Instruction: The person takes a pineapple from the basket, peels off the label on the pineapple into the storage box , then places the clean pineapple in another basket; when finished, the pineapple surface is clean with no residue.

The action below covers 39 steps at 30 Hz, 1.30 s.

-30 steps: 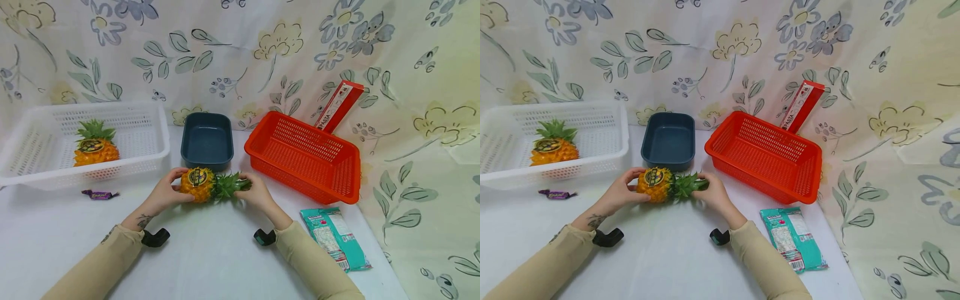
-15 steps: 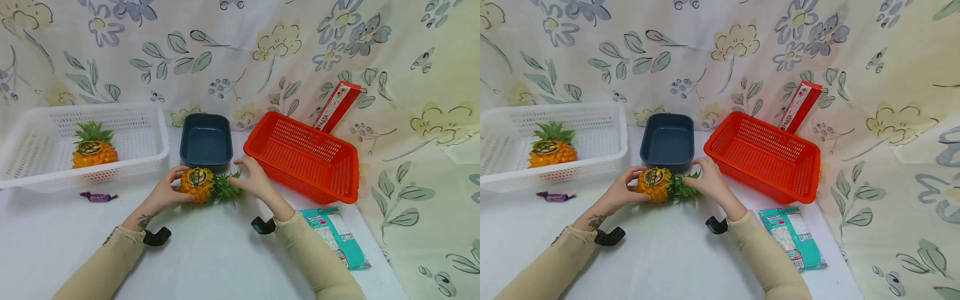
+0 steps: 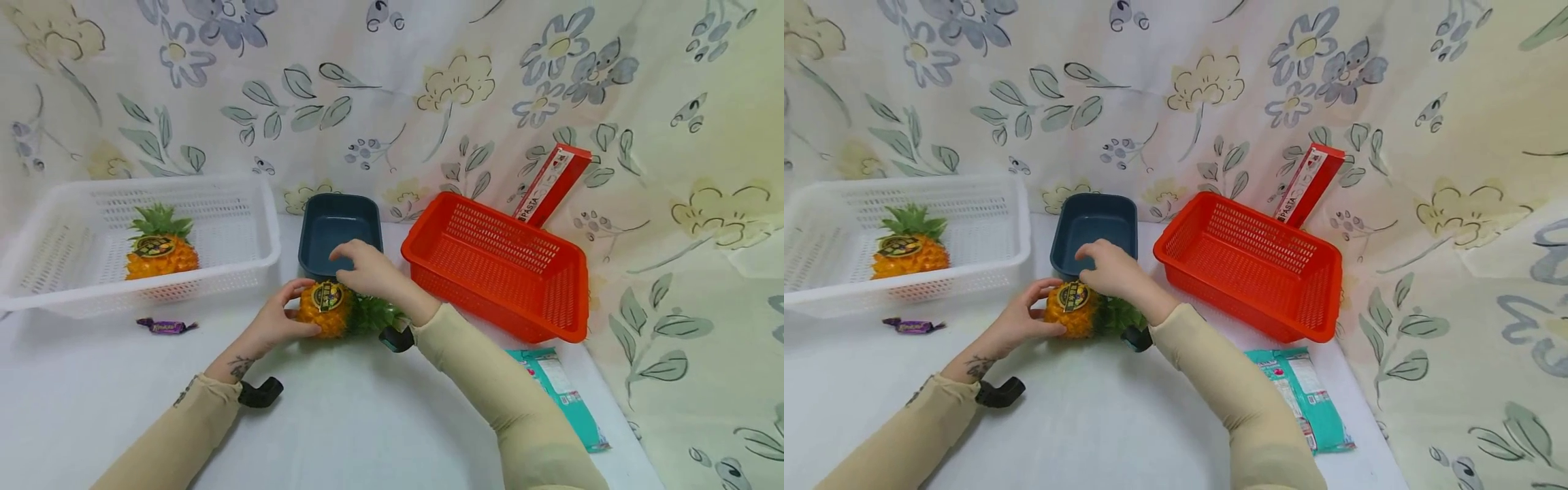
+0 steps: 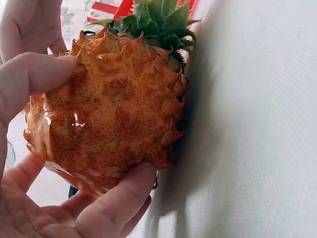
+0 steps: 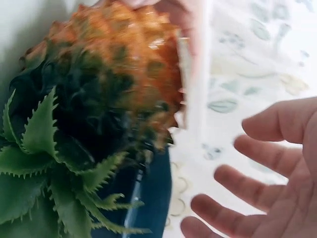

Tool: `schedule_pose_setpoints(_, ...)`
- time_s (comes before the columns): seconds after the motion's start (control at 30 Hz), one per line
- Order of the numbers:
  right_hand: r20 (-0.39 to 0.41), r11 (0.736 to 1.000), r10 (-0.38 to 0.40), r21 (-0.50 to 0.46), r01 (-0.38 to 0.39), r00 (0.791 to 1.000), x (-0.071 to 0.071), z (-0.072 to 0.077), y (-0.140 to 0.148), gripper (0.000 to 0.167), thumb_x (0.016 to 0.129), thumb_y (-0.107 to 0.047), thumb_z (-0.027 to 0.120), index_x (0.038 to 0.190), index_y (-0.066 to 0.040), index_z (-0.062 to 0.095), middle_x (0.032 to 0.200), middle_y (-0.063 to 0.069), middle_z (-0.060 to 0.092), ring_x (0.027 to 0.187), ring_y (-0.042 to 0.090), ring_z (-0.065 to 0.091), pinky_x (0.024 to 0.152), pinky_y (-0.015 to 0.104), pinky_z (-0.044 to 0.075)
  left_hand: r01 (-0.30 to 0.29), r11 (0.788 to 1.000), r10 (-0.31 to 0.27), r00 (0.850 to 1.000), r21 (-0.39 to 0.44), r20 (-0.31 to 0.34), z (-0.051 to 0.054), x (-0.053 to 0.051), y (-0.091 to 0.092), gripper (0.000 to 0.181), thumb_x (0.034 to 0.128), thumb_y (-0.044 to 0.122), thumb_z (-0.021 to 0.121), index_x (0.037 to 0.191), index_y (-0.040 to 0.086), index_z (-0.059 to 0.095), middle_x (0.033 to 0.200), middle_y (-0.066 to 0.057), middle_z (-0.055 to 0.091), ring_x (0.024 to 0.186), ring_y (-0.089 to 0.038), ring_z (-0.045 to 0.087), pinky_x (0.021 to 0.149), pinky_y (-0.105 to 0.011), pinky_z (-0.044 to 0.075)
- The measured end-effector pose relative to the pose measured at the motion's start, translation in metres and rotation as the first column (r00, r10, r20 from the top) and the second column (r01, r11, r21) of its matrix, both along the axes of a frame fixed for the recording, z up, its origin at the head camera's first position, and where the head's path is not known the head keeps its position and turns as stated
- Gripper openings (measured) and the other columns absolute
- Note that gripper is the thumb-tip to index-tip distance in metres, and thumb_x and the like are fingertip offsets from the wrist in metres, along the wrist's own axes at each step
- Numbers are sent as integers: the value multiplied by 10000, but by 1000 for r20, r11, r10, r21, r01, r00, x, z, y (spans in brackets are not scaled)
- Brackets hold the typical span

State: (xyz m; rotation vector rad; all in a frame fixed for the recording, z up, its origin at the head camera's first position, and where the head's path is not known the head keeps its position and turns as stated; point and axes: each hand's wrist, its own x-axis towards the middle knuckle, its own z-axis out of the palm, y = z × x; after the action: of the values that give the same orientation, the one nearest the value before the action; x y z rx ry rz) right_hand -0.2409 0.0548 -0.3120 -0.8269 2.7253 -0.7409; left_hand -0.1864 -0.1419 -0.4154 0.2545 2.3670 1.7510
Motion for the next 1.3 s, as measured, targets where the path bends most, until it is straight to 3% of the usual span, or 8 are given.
schedule_pose_setpoints(0.2, 31, 973, 59, 220, -64, 998, -6, -10, -19, 300, 905, -179, 537, 1192, -146, 618, 1260, 34, 537, 1121, 172, 505, 973, 341, 437, 9, 1000, -9, 1000, 7, -11, -2, 1, 1, 812, 708, 117, 790, 1384, 157, 342, 1412, -236, 306, 1082, -415, 508, 862, -436, 485)
schedule_pose_setpoints(0.37, 32, 956, 98, 273, -103, 995, -9, -14, -28, 256, 909, -181, 533, 1133, -173, 658, 1160, 13, 586, 999, 141, 519, 890, 312, 469, -6, 1000, 6, 1000, -2, -6, 0, 2, 1, 824, 699, 114, 794, 1384, 160, 338, 1421, -235, 306, 1093, -419, 504, 877, -451, 477)
schedule_pose_setpoints(0.8, -44, 972, 82, 224, -70, 996, -10, -11, -28, 73, 854, -204, 630, 921, -184, 651, 1004, -22, 595, 858, 138, 516, 672, 243, 473, 6, 1000, -6, 1000, -8, 27, 2, 2, 0, 832, 717, 149, 788, 1400, 190, 315, 1428, -218, 290, 1052, -384, 527, 844, -413, 497)
schedule_pose_setpoints(1.1, -150, 971, 111, 226, -75, 982, -3, -3, -23, 42, 837, -227, 648, 863, -196, 639, 1003, -25, 586, 850, 140, 502, 691, 255, 468, 3, 1000, -3, 1000, -15, 13, 0, 0, -1, 831, 715, 158, 790, 1398, 210, 320, 1433, -218, 291, 1053, -390, 528, 840, -415, 486)
schedule_pose_setpoints(1.3, -192, 981, 138, 160, -107, 972, 3, -2, -9, 29, 836, -200, 636, 849, -175, 644, 1007, -38, 591, 891, 136, 506, 754, 251, 472, -3, 1000, 3, 1000, -24, 15, 1, 2, -1, 829, 714, 168, 791, 1398, 212, 325, 1433, -219, 289, 1069, -392, 515, 846, -424, 482)
